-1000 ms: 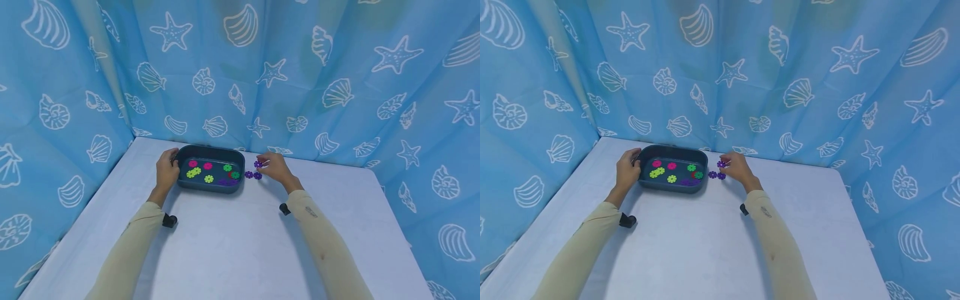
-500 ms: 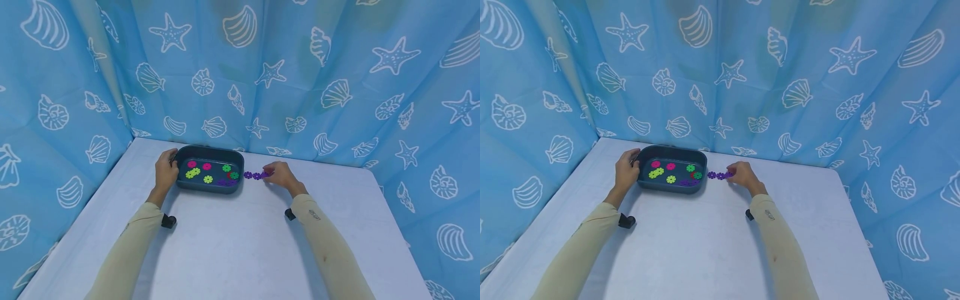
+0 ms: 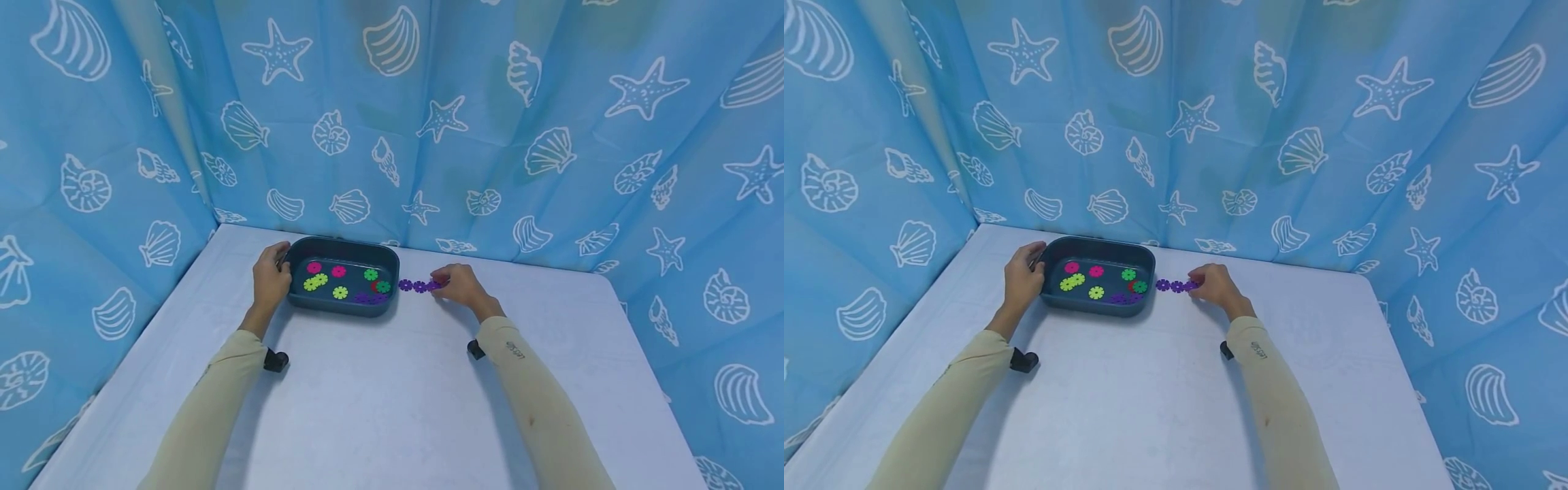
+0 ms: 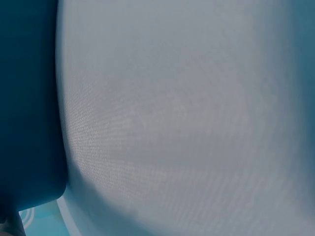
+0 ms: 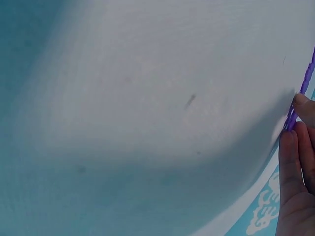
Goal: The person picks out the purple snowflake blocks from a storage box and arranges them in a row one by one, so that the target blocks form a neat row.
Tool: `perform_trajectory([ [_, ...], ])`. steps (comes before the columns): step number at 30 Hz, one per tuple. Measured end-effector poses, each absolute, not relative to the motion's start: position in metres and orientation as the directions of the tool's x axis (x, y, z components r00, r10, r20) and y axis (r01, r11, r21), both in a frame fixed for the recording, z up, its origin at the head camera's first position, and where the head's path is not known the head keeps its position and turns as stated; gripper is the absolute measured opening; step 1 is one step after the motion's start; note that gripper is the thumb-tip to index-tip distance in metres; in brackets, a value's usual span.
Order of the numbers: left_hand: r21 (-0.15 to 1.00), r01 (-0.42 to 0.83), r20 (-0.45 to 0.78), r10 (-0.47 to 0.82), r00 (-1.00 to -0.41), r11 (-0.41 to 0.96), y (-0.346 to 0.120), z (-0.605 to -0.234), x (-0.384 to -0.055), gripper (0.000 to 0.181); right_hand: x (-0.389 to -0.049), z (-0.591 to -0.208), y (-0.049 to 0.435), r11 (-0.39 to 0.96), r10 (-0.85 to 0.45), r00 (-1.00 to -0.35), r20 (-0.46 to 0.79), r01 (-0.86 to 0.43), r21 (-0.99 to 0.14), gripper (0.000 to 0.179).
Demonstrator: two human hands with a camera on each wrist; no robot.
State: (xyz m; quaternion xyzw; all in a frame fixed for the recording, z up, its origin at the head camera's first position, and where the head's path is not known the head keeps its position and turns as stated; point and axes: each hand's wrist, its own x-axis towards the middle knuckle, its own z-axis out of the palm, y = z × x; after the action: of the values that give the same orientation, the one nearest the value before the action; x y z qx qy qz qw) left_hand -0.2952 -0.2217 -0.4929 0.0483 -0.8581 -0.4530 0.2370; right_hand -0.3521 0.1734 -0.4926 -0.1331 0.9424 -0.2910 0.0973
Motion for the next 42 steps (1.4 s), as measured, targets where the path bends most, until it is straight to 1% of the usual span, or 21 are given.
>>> perform_trajectory([
  [20, 0.785, 0.178, 0.414, -0.288, -0.864, 0.593, -0.222, -0.494, -0.295, 0.04, -0.354, -0.492, 0.175, 0.781, -0.342, -0.933, -0.112, -0.216, -0.586, 0.043],
  [32, 0.779, 0.165, 0.408, -0.29, -0.866, 0.605, -0.222, -0.494, -0.296, 0.041, -0.356, -0.494, 0.173, 0.787, -0.332, -0.936, -0.12, -0.205, -0.582, 0.045],
  [37, 0.781, 0.154, 0.399, -0.294, -0.869, 0.605, -0.221, -0.494, -0.296, 0.041, -0.358, -0.486, 0.17, 0.768, -0.331, -0.94, -0.088, -0.214, -0.604, 0.043],
  [39, 0.781, 0.151, 0.397, -0.295, -0.869, 0.605, -0.222, -0.495, -0.296, 0.041, -0.358, -0.478, 0.164, 0.747, -0.334, -0.941, -0.059, -0.225, -0.626, 0.042],
  [42, 0.779, 0.153, 0.399, -0.293, -0.869, 0.608, -0.222, -0.495, -0.297, 0.04, -0.358, -0.464, 0.15, 0.702, -0.359, -0.933, 0.008, -0.275, -0.657, 0.039],
])
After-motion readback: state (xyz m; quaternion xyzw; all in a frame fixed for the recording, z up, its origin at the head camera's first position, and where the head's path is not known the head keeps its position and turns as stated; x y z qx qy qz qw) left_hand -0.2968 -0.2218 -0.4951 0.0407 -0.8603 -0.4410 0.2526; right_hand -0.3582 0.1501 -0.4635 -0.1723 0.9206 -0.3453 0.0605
